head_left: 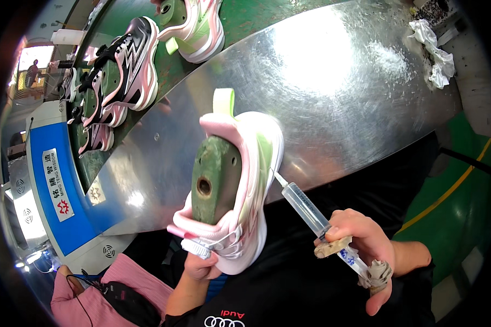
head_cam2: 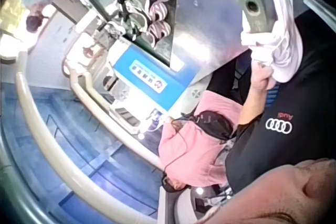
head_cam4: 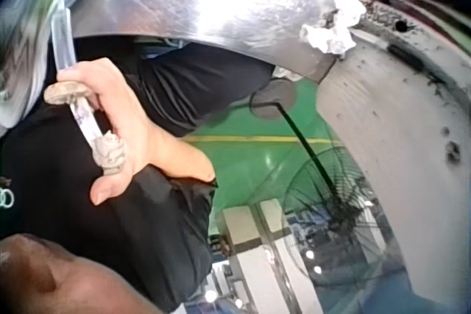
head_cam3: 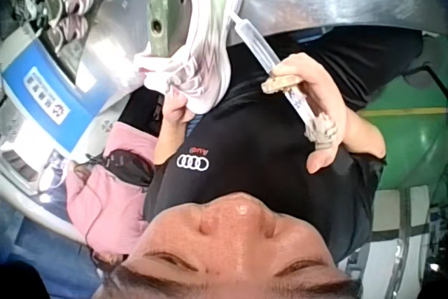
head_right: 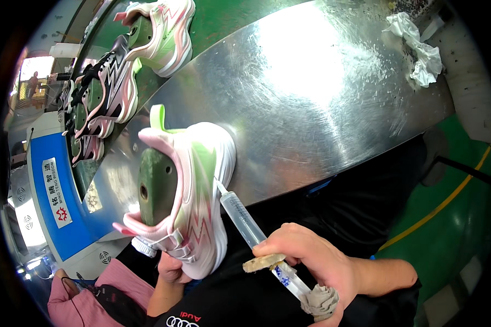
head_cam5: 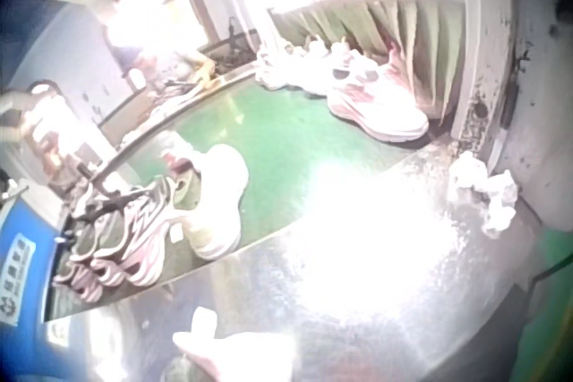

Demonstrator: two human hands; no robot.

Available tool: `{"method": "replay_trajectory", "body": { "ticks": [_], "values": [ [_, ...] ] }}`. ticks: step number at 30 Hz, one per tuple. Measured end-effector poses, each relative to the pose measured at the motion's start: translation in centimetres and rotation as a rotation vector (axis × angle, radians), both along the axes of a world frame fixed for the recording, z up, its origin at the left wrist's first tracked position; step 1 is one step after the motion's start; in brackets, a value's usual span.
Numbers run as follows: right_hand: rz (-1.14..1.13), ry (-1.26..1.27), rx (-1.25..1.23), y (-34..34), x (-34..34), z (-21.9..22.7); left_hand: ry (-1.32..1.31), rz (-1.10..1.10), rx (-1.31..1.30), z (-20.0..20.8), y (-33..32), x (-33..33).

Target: The person takes shoes from a conveyor belt, applies adhesive along the sole seams using a syringe applicator, and places the shoes back onto the conveyor belt.

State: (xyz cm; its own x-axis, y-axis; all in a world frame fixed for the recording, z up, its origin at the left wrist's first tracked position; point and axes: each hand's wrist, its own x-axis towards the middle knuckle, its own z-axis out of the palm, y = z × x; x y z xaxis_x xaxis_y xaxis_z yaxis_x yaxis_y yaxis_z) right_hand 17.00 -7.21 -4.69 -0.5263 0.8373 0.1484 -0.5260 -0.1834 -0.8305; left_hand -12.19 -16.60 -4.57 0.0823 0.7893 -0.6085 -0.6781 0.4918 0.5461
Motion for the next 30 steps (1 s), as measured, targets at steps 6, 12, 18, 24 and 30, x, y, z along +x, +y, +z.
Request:
{"method": "replay_trajectory", "body": {
  "ticks": [6, 12, 18, 24, 30],
  "values": [
    [0.074, -0.055, -0.037, -0.4, 0.1, 2.3, -0.209, -0.052, 0.004, -0.9, 0.2, 1.9],
    [0.331, -0.275, 0.020, 0.8, 2.8, 6.2, -0.560, -0.208, -0.059, -1.7, 2.2, 4.0],
    [0.269, -0.357, -0.027, -1.1, 5.0, 9.5, -0.566, -0.317, -0.050, -2.7, 3.7, 6.5],
    [0.121, -0.469, 0.033, -2.7, 6.8, 11.4, -0.601, -0.374, 0.023, -2.5, 6.1, 8.4],
    [0.006, -0.530, 0.070, -3.7, 7.4, 12.5, -0.618, -0.330, -0.037, -1.6, 8.5, 10.7]
  ]
}}
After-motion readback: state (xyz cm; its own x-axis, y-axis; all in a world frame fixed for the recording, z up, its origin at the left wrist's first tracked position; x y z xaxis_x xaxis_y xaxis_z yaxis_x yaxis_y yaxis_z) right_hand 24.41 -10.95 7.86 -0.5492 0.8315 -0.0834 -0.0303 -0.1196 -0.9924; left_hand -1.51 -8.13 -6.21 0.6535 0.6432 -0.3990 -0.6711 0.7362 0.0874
